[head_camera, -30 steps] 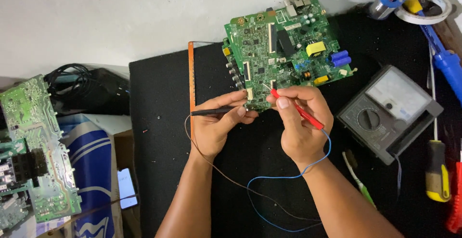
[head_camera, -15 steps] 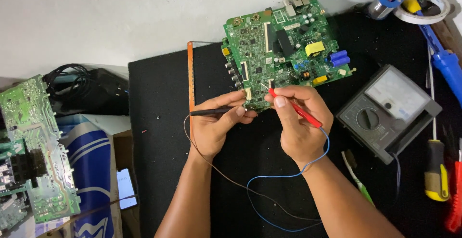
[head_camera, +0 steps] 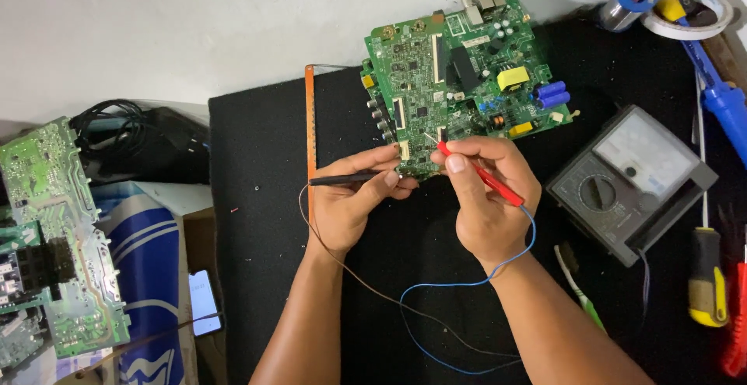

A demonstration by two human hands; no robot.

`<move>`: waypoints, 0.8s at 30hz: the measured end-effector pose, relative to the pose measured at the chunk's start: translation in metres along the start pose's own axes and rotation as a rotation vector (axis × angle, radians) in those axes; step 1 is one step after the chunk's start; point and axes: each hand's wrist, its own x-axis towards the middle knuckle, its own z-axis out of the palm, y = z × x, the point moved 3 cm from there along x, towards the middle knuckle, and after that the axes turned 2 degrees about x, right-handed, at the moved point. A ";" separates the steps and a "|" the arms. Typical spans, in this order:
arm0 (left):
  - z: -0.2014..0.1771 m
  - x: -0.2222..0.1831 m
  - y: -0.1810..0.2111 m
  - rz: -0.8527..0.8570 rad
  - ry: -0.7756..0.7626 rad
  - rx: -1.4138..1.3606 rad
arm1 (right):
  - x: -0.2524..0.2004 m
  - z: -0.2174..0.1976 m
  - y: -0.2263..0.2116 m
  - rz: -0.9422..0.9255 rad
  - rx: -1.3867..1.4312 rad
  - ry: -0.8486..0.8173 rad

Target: Testing electrical components on a television circuit board using a multimeter

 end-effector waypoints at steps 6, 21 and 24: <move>0.000 0.000 0.001 -0.019 0.001 -0.003 | 0.001 0.001 -0.003 -0.026 -0.008 -0.007; 0.007 0.000 0.005 -0.008 0.008 0.022 | 0.001 0.003 0.004 0.046 0.076 0.082; 0.008 -0.001 0.007 0.028 0.025 0.040 | -0.001 0.002 0.001 0.056 0.062 0.108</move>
